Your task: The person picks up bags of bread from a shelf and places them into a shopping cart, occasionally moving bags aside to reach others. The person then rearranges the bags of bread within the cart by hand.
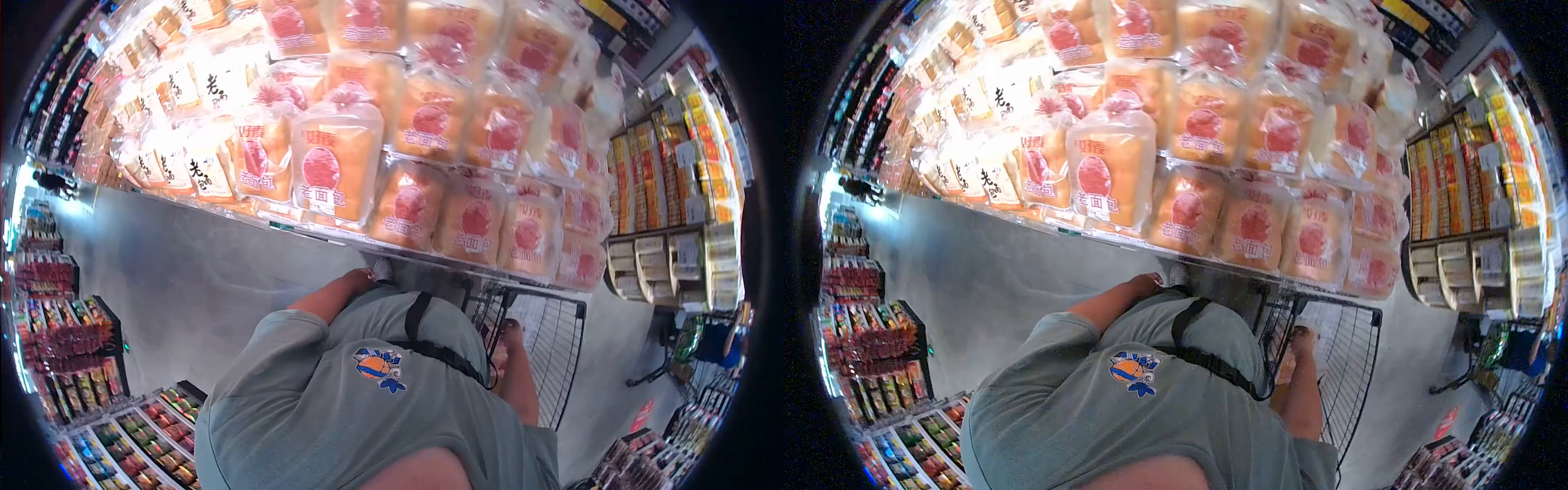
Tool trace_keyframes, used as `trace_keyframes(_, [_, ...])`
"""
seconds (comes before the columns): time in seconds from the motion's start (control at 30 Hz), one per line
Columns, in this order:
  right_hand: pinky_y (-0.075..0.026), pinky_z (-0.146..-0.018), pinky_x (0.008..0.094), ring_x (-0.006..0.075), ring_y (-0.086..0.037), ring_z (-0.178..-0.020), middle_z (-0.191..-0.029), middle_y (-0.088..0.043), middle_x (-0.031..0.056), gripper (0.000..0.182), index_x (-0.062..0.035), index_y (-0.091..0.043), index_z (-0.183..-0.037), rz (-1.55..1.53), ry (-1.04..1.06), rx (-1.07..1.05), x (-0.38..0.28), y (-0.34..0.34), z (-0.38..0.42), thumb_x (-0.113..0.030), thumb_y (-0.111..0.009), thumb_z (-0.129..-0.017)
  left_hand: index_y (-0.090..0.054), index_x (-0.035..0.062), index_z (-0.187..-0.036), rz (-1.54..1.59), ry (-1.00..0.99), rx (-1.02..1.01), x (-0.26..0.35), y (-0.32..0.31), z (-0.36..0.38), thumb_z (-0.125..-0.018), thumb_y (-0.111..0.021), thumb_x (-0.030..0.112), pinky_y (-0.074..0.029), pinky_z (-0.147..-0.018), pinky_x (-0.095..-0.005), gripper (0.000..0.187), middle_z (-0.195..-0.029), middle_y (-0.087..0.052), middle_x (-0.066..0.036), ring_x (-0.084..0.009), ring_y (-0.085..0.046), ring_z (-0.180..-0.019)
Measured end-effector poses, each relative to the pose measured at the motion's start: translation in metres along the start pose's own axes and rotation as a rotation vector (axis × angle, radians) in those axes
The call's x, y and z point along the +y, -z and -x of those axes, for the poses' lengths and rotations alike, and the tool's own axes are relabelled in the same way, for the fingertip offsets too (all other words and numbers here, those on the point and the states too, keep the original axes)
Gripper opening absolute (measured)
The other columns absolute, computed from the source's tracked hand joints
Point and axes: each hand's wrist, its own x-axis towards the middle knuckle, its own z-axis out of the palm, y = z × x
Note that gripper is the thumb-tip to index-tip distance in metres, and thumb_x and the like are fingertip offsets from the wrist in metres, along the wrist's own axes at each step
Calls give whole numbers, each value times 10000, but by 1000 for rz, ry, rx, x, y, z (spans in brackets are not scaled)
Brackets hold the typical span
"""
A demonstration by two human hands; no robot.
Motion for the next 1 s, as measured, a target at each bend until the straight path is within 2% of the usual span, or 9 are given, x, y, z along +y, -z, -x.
trace_keyframes(0.13, [-485,-523,320,186,-609,-607,-845,-658,90,250,-52,-606,-1103,152,207,113,13,-10,-35,-160,-489,-910,-625,98,-1141,53,90,36,3,29,16,-821,-586,418,-441,-983,-383,454,-1247,-596,-157,-298,-572,-1152])
trace_keyframes(0.23, [-485,-532,325,190,-611,-633,-811,-644,82,258,-50,-615,-1090,192,465,86,103,-13,-110,-198,-492,-918,-619,131,-1169,181,149,62,-20,40,7,-778,-639,398,-444,-983,-378,475,-1234,-608,-140,-292,-578,-1142])
trace_keyframes(0.4, [-508,-587,353,219,-624,-675,-862,-662,107,252,-57,-631,-1069,-239,-152,72,-15,-10,-13,-204,-511,-902,-606,161,-1222,197,188,25,-52,67,12,-775,-638,373,-425,-1012,-379,495,-1260,-595,-113,-279,-546,-1185])
trace_keyframes(0.47, [-533,-688,410,301,-657,-778,-948,-679,177,281,-34,-619,-1105,950,382,36,13,-2,-36,-148,-527,-865,-607,146,-1233,62,146,59,-76,69,11,-837,-564,387,-403,-1047,-381,466,-1336,-549,-108,-277,-508,-1242])
trace_keyframes(0.57, [-523,-809,443,372,-652,-926,-1044,-667,225,313,-8,-615,-1114,762,206,214,-105,-8,52,-142,-570,-834,-619,131,-1213,187,88,126,-122,54,-3,-814,-598,407,-397,-1054,-390,486,-1319,-561,-109,-278,-522,-1218])
trace_keyframes(0.7, [-477,-928,398,381,-601,-1076,-1141,-628,243,514,0,-553,-1262,652,1,-191,-202,1,109,-317,-609,-861,-603,124,-1229,369,191,-36,-178,29,-29,-828,-588,483,-393,-1043,-366,539,-1264,-595,-105,-255,-547,-1175])
trace_keyframes(0.77, [-467,-942,373,314,-605,-1084,-1146,-633,213,523,-1,-519,-1302,644,179,-386,-266,3,139,-352,-574,-919,-639,98,-1154,365,51,-5,-210,15,-52,-780,-650,495,-443,-958,-367,546,-1194,-630,-96,-237,-579,-1094])
trace_keyframes(0.9, [-481,-899,333,163,-598,-1025,-1093,-645,87,497,-12,-555,-1258,-52,307,-862,-388,16,192,-404,-558,-953,-673,74,-1084,371,-89,-7,-188,18,-79,-737,-707,504,-491,-875,-367,554,-1126,-664,-87,-219,-610,-1017])
trace_keyframes(1.0, [-486,-869,334,178,-600,-1014,-1029,-639,87,404,-4,-572,-1146,-114,771,-601,-463,47,197,-365,-506,-979,-670,74,-1090,356,-104,-26,-187,8,-74,-744,-699,500,-488,-879,-366,549,-1128,-662,-87,-219,-608,-1022])
